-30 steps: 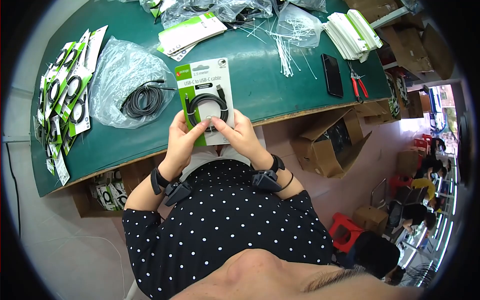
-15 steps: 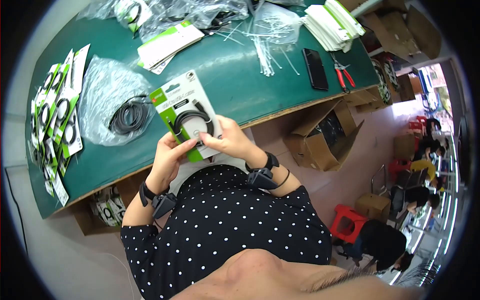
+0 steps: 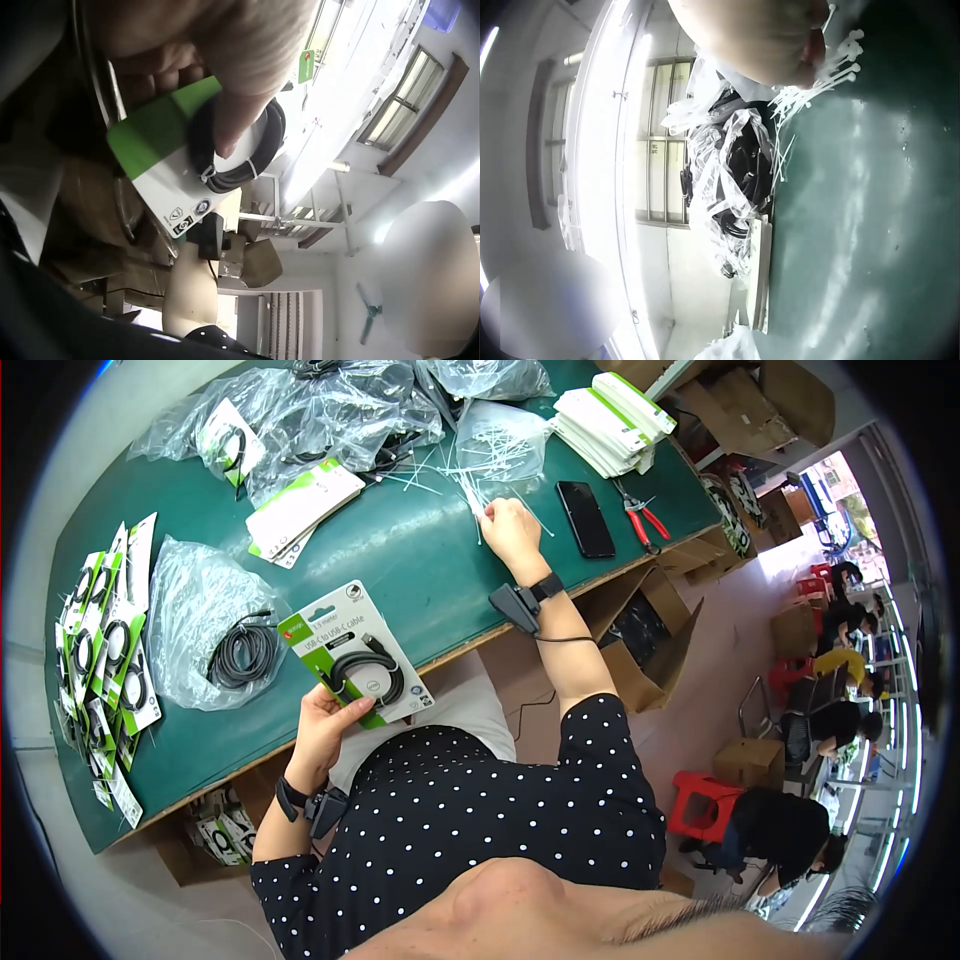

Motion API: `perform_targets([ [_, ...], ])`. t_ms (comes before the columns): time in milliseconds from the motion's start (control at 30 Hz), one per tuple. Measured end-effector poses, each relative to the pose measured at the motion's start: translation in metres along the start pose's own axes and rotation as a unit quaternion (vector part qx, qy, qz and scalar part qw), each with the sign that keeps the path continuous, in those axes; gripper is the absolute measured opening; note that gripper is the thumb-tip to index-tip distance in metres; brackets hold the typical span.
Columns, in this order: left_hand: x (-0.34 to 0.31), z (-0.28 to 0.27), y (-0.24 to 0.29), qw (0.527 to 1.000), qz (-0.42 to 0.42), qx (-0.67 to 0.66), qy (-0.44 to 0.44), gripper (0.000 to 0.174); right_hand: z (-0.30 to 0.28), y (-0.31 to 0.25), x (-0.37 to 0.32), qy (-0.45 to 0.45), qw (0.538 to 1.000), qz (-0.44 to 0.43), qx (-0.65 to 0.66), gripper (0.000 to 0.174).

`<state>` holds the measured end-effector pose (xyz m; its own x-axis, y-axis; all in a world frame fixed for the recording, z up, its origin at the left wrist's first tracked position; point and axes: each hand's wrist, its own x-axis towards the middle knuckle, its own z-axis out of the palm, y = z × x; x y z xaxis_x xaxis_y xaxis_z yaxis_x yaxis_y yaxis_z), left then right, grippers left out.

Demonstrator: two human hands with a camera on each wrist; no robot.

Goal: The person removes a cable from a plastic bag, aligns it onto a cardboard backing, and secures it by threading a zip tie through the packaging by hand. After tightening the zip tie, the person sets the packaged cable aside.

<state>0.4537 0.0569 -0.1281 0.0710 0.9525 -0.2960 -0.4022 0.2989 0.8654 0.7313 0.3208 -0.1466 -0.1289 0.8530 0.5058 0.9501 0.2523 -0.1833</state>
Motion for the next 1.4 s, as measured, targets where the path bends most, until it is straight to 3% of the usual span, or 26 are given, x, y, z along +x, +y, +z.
perform_targets([
  [133, -0.001, -0.002, 0.003, 1.000, -0.004, 0.007, -0.001, 0.030, -0.002, 0.005, 0.006, -0.091, 0.985, 0.089, 0.117, 0.020],
  [267, -0.004, -0.005, 0.006, 1.000, -0.012, 0.016, -0.020, 0.030, -0.021, 0.011, 0.005, -0.181, 0.929, 0.173, 0.271, 0.018],
  [367, -0.006, -0.008, 0.005, 0.998, -0.021, 0.014, -0.049, 0.030, -0.030, 0.015, 0.000, -0.202, 0.830, 0.197, 0.482, 0.022],
  [400, -0.006, -0.009, 0.005, 0.998, -0.023, 0.019, -0.060, 0.031, -0.034, 0.014, -0.002, -0.202, 0.830, 0.199, 0.480, 0.022],
  [500, -0.008, -0.009, 0.004, 0.996, -0.028, 0.029, -0.079, 0.031, -0.049, 0.008, -0.008, -0.217, 0.742, 0.234, 0.590, 0.017],
  [533, -0.008, -0.009, 0.005, 0.996, -0.024, 0.029, -0.082, 0.031, -0.054, 0.004, -0.011, -0.218, 0.741, 0.236, 0.589, 0.017],
  [633, -0.009, -0.006, 0.005, 0.996, -0.020, 0.028, -0.084, 0.032, -0.068, -0.009, -0.019, -0.230, 0.661, 0.239, 0.673, 0.014],
  [767, -0.011, -0.003, 0.007, 0.996, -0.027, 0.059, -0.058, 0.033, -0.088, -0.028, -0.031, -0.235, 0.602, 0.210, 0.734, 0.009],
  [800, -0.011, -0.005, 0.005, 0.993, 0.012, 0.098, -0.069, 0.033, -0.096, -0.034, -0.034, -0.240, 0.598, 0.212, 0.735, 0.009],
  [867, -0.012, -0.009, 0.003, 0.977, 0.089, 0.176, -0.084, 0.032, -0.113, -0.049, -0.043, -0.250, 0.639, 0.154, 0.711, 0.006],
  [900, -0.012, -0.007, 0.006, 0.978, 0.084, 0.177, -0.074, 0.032, -0.116, -0.055, -0.049, -0.257, 0.656, 0.125, 0.699, 0.006],
  [933, -0.010, -0.002, 0.010, 0.962, 0.182, 0.176, -0.103, 0.031, -0.116, -0.061, -0.057, -0.266, 0.648, 0.126, 0.703, 0.006],
  [1000, -0.008, 0.008, 0.019, 0.898, 0.372, 0.173, -0.160, 0.031, -0.116, -0.072, -0.072, -0.199, 0.741, -0.036, 0.640, 0.009],
  [1033, -0.010, 0.009, 0.023, 0.900, 0.368, 0.177, -0.151, 0.031, -0.115, -0.076, -0.077, -0.159, 0.777, -0.117, 0.598, 0.010],
  [1067, -0.012, 0.009, 0.028, 0.879, 0.391, 0.219, -0.163, 0.030, -0.113, -0.081, -0.081, -0.164, 0.772, -0.117, 0.603, 0.010],
  [1133, -0.016, 0.010, 0.035, 0.829, 0.433, 0.300, -0.190, 0.030, -0.109, -0.090, -0.088, -0.104, 0.810, -0.253, 0.519, 0.011],
  [1167, -0.018, 0.012, 0.037, 0.831, 0.430, 0.301, -0.186, 0.030, -0.108, -0.093, -0.091, -0.071, 0.820, -0.318, 0.470, 0.012],
  [1400, -0.026, 0.019, 0.042, 0.822, 0.425, 0.319, -0.203, 0.026, -0.114, -0.101, -0.102, -0.076, 0.818, -0.378, 0.427, 0.010],
])
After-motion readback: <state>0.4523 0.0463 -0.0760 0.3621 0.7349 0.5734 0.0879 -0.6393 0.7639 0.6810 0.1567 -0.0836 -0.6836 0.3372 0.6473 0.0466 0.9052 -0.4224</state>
